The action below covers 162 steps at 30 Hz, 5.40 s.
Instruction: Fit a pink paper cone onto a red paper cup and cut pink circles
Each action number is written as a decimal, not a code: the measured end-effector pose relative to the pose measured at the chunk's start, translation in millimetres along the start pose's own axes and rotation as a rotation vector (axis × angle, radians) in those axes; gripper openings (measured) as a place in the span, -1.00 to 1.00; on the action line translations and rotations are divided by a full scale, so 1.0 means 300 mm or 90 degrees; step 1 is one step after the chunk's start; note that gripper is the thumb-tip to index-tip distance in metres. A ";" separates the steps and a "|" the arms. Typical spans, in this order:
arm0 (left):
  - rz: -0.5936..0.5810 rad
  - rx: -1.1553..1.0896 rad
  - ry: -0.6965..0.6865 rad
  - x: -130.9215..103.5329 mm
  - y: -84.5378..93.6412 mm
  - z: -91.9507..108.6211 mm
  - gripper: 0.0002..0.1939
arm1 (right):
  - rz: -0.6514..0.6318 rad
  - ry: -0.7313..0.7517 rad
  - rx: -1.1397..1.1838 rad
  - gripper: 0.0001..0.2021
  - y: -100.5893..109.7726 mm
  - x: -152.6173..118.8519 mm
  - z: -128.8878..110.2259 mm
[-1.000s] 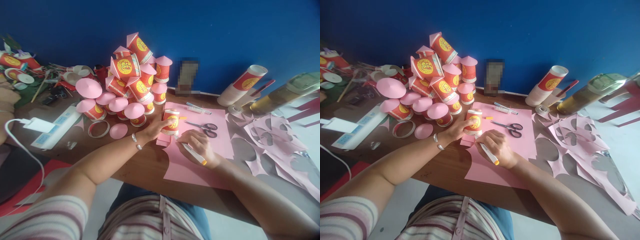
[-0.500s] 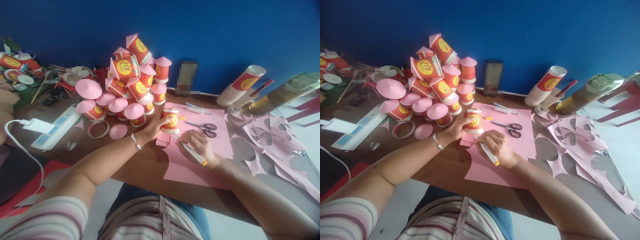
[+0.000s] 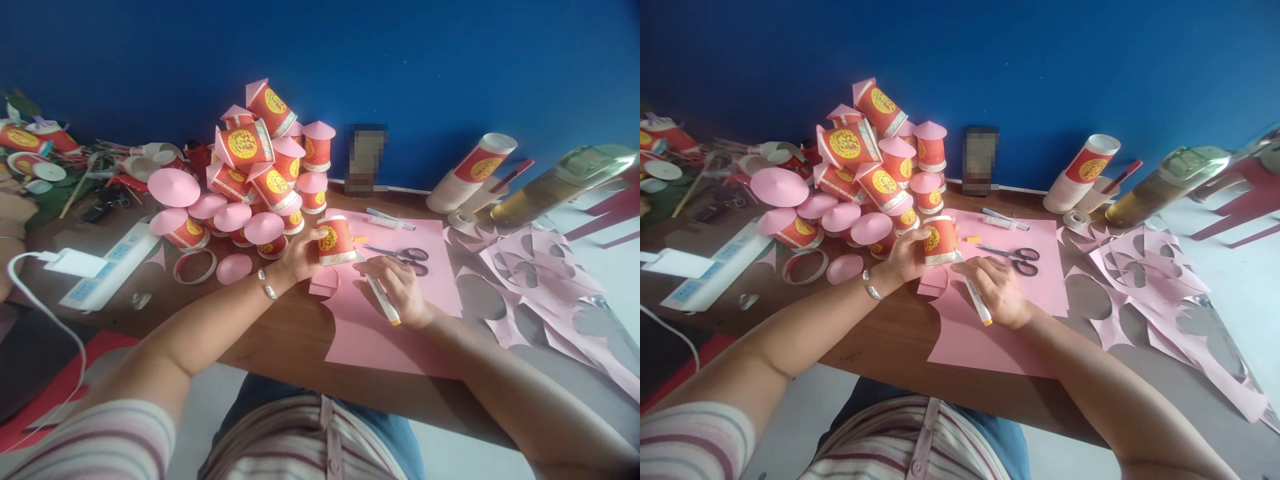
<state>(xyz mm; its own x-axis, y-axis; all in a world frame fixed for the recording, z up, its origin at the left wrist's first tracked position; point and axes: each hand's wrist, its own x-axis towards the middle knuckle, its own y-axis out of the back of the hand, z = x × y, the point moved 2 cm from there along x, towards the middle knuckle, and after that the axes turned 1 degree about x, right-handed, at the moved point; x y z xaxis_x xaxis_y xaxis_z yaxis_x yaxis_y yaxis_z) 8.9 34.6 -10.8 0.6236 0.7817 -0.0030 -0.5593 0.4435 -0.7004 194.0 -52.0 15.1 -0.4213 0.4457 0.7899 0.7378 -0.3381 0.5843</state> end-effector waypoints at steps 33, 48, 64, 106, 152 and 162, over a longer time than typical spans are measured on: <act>0.057 0.252 -0.029 -0.036 -0.049 0.001 -0.60 | -0.025 -0.029 0.104 -0.87 -0.005 0.016 -0.053; 0.077 0.251 0.019 -0.040 -0.036 -0.004 -0.60 | -0.018 -0.058 0.068 -0.87 -0.004 0.020 -0.033; 0.034 0.247 0.028 -0.044 -0.044 0.001 -0.69 | -0.006 -0.051 0.063 -0.88 -0.002 0.002 -0.009; 0.067 0.309 -0.041 -0.041 -0.063 0.011 -0.68 | 0.006 -0.032 0.079 -0.83 0.000 0.030 -0.038; 0.071 0.261 -0.007 -0.034 -0.054 0.002 -0.52 | 0.043 -0.028 0.039 -0.84 0.005 0.026 -0.025; 0.045 0.241 -0.010 -0.045 -0.069 0.024 -0.64 | 0.010 -0.003 0.083 -0.85 0.007 0.036 -0.049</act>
<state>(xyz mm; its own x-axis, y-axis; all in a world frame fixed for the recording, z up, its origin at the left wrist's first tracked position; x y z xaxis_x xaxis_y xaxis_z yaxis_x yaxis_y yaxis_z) 8.1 18.0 9.0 0.5693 0.8216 -0.0294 -0.7649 0.5163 -0.3852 183.3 -60.0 27.5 -0.4071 0.4457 0.7973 0.8068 -0.2337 0.5426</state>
